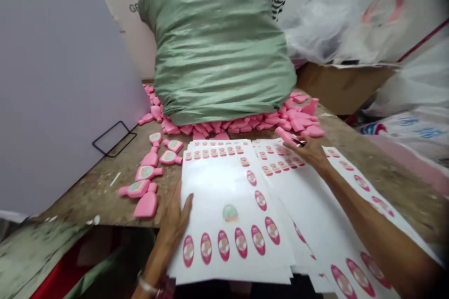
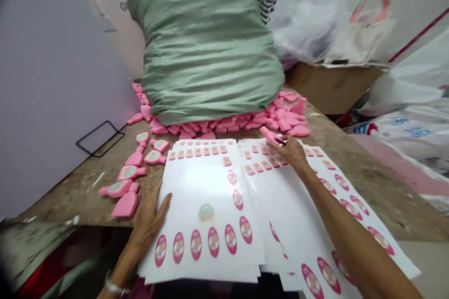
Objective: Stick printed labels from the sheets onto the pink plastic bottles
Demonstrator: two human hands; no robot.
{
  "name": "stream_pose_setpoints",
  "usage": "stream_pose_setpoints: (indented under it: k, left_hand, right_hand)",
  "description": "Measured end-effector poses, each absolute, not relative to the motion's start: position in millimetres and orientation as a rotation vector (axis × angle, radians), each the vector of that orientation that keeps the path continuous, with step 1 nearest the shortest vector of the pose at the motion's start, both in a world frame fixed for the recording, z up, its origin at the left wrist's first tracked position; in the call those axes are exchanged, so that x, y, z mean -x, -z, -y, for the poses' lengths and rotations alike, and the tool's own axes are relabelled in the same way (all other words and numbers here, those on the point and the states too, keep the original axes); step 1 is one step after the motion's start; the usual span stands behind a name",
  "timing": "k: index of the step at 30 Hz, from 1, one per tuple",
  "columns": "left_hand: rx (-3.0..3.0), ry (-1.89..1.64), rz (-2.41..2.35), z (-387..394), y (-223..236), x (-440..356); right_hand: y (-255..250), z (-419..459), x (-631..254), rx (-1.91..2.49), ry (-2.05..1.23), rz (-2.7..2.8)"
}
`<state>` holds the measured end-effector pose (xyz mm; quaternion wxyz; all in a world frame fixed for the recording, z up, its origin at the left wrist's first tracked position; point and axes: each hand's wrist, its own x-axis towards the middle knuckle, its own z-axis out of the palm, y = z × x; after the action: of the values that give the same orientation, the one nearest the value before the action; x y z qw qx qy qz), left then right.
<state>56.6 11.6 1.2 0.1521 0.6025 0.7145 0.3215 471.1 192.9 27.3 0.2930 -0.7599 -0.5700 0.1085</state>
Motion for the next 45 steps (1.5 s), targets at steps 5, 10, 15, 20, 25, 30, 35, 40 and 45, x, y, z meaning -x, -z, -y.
stream_pose_setpoints:
  k: [5, 10, 15, 20, 25, 30, 35, 40, 45]
  left_hand:
    - [-1.743, -0.896, -1.956, -33, -13, -64]
    - [-1.658, -1.200, -1.922, -23, -40, -85]
    - [-1.174, -1.103, -1.383, 13, -63, -129]
    - [-0.748, -1.303, -1.322, 19, -53, -137]
    - [-0.614, -1.331, -1.230, 9, -39, -123]
    - [-0.730, -1.293, -1.184, 12, -43, -123]
    - [-0.883, -1.159, -1.220, 10, -52, -128]
    - [-0.955, -1.033, -1.272, 6, -55, -136]
    - [-1.023, -1.051, -1.256, 6, -54, -138]
  right_hand:
    - [-51, -117, -408, 1.799, -0.558, 1.545]
    - [-58, -44, -332, 1.653, -0.666, 1.692]
    - [-54, -2, -273, 1.486, -0.591, 1.790]
    - [-31, 1, -283, 1.323, -0.478, 1.937]
    - [-8, -23, -315, 1.501, -0.007, 2.037]
    - [-16, -38, -316, 1.528, -0.118, 2.050]
    - [-23, -30, -317, 1.425, -0.200, 2.093]
    - [-17, -24, -318, 1.390, 0.004, 2.126]
    - [-18, -24, -318, 1.422, 0.055, 2.175]
